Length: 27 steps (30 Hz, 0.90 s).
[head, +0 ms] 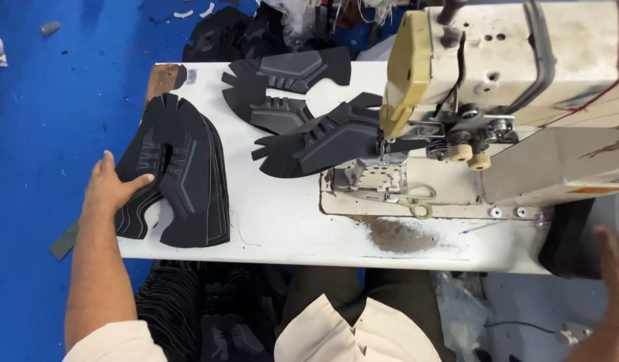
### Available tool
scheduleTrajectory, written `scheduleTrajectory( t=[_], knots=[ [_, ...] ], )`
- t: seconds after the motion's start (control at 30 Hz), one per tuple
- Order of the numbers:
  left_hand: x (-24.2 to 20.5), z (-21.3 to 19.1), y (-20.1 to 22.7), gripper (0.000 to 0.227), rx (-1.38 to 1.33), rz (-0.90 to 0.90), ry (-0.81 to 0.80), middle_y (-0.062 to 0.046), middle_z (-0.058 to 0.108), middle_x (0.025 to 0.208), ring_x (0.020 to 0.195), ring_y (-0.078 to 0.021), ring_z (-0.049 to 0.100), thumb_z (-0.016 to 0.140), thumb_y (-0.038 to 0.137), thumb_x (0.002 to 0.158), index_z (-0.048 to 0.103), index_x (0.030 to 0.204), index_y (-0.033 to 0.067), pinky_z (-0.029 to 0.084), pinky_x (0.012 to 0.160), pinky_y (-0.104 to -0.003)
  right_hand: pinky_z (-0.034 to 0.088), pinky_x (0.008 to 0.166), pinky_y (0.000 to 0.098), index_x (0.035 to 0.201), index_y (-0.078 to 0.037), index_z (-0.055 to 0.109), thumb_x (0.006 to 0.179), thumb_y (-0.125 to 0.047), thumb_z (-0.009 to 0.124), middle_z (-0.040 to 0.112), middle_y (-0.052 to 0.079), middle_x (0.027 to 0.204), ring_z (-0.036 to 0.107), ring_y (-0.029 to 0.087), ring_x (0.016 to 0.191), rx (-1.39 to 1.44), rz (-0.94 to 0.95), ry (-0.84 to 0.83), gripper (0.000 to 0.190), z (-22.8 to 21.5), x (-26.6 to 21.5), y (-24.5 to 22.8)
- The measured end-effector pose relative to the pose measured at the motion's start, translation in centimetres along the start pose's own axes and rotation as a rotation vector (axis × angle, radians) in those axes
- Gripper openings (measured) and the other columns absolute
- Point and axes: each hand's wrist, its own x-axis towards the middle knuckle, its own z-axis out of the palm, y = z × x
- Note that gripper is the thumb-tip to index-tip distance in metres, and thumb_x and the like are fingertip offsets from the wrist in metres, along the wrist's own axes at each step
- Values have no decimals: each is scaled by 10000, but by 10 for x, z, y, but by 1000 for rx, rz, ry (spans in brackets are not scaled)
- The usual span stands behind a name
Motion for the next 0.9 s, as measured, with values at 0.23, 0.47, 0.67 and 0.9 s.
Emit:
scheduleTrajectory(
  t=[0.23,0.47,0.67,0.9],
  knots=[
    [-11,-14,6,1388,-289,-7,-122,-354,442,1538,1416,-486,453,855,712,570,329,1634,-7,408,1135,-551,505,834,450,1260,9,617,1049,-372,743,663,192,1039,581,367,913,-63,260,-235,453,-36,-7,33],
    [17,42,-48,1330,-413,92,-10,-404,460,1520,1387,-452,477,937,561,682,306,1607,-156,400,1086,-504,513,928,488,1151,-33,726,899,-400,882,680,167,1145,624,391,1126,-331,232,-53,472,-88,21,-89],
    [81,76,-25,1118,-666,287,-439,-334,513,1468,1341,-397,517,885,470,737,383,1547,-116,430,1072,-467,527,771,418,1035,-49,718,990,-177,852,696,115,967,679,302,868,-153,344,51,190,-90,26,-63],
    [15,104,-56,827,-1058,194,-875,-237,589,1395,1277,-321,573,810,344,814,492,1461,-62,472,1052,-416,505,651,238,1145,-67,618,1158,-63,733,632,31,882,611,114,687,1061,762,205,116,-135,27,-82]
  ],
)
